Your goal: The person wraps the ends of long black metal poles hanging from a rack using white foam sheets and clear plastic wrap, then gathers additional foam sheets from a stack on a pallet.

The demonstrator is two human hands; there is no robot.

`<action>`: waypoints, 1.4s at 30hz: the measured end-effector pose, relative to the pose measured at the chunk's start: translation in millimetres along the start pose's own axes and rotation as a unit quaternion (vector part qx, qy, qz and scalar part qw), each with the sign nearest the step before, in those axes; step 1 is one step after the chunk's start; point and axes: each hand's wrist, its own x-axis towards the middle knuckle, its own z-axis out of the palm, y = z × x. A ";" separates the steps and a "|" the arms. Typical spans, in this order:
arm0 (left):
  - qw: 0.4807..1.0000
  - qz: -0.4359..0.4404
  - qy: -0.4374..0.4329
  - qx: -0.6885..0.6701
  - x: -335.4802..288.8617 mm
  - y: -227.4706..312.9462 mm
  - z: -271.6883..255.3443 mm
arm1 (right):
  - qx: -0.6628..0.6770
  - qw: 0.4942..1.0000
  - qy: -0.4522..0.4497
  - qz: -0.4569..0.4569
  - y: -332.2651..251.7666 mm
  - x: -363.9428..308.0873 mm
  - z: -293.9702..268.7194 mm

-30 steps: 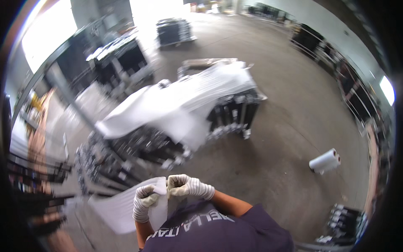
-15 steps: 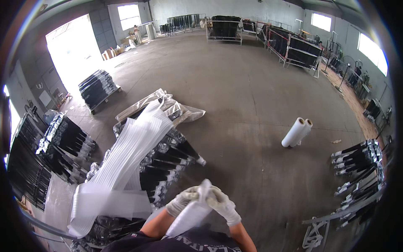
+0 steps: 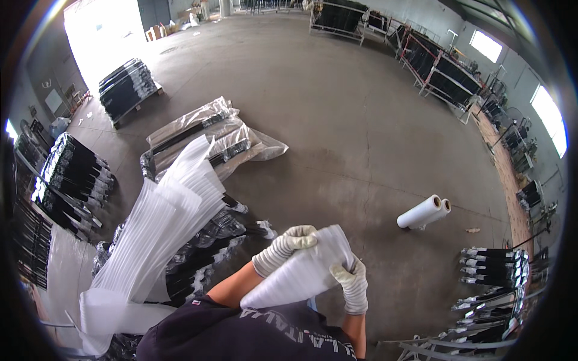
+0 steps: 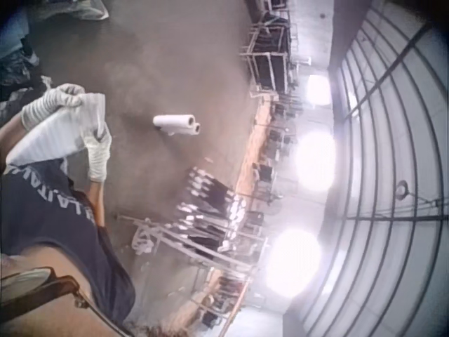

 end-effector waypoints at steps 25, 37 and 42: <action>0.857 0.464 0.188 -0.124 284.8 222.1 -209.9 | -0.293 0.939 -0.173 -0.052 -17.8 569.0 151.5; 0.717 0.393 0.416 0.399 259.8 390.7 -291.5 | 0.087 0.872 -0.393 0.278 21.5 723.1 437.7; 0.721 0.417 0.553 0.003 180.5 340.1 -324.3 | 0.090 0.892 -0.440 0.058 2.8 677.2 577.7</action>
